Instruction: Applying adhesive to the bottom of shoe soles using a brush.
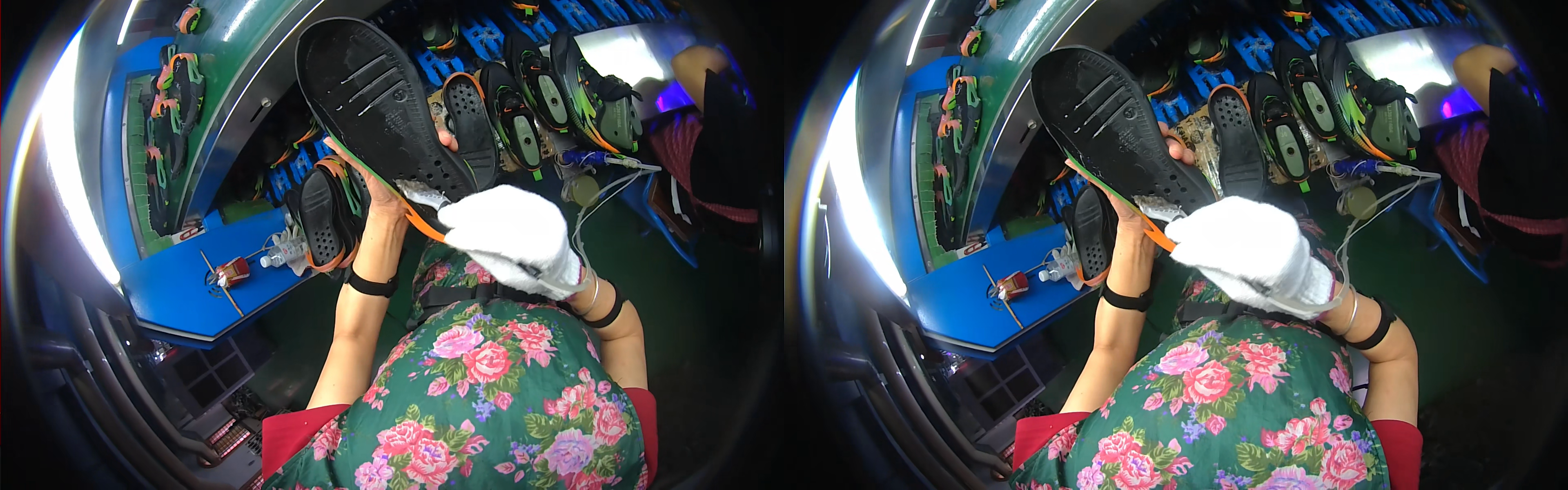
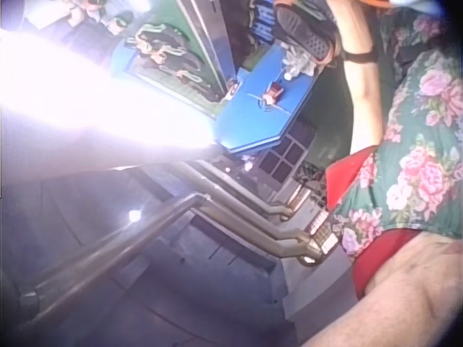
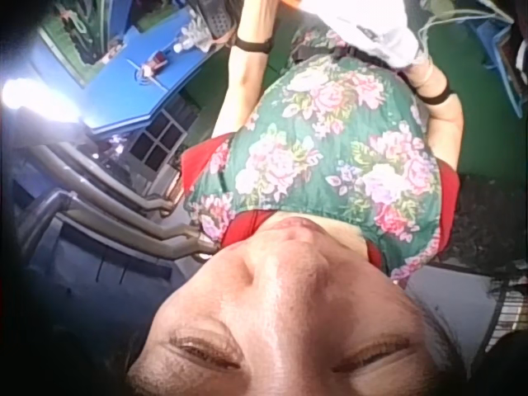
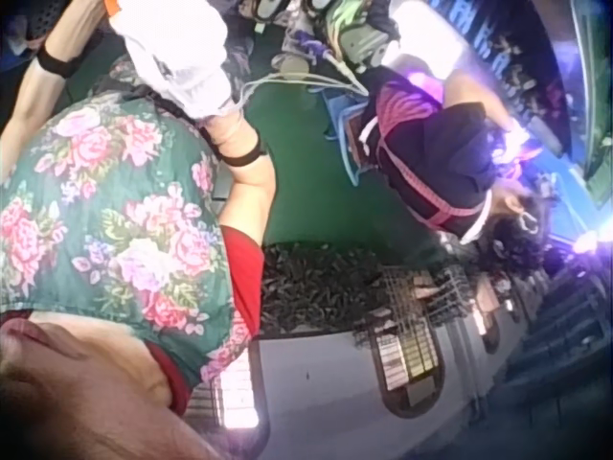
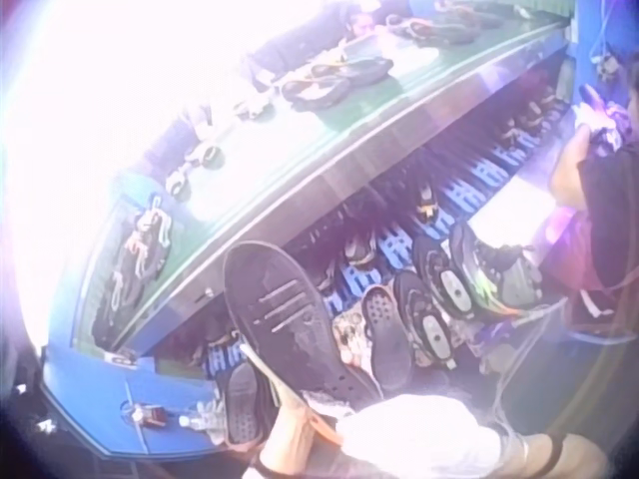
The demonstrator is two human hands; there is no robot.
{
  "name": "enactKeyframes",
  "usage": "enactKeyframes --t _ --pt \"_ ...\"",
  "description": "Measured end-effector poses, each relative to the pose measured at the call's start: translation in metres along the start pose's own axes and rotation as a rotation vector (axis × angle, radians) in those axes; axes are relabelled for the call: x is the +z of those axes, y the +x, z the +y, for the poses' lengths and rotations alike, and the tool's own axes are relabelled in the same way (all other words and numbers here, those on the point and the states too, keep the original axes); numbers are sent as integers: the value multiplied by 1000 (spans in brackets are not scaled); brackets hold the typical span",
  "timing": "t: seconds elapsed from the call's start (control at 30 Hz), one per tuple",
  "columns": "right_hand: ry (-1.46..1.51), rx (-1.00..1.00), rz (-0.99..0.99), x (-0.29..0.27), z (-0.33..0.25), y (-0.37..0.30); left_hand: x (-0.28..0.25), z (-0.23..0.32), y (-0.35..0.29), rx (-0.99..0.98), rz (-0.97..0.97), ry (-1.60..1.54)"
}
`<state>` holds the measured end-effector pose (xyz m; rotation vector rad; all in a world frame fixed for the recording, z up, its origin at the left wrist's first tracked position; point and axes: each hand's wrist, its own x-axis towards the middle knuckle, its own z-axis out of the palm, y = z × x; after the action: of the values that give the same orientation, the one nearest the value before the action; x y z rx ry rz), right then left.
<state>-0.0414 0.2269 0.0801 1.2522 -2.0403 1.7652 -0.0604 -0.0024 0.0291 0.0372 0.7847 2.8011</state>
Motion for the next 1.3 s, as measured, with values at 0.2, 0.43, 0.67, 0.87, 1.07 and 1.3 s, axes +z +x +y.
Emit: enactKeyframes --t 0.2,0.43,0.67,0.87,1.07,1.3 --pt "267 169 47 -3 0 0 -1 2 6 13 -54 -5" --pt "262 216 62 -5 -4 0 -9 7 11 4 -171 -5" --pt "167 162 56 -4 -7 -3 -5 8 18 28 -243 -42" --pt "213 229 47 -7 -7 -3 1 8 19 90 -186 -38" --pt "241 174 23 -13 1 -6 12 7 26 115 -204 -128" --pt "192 160 -16 -12 -4 -3 10 13 28 74 -236 -3"
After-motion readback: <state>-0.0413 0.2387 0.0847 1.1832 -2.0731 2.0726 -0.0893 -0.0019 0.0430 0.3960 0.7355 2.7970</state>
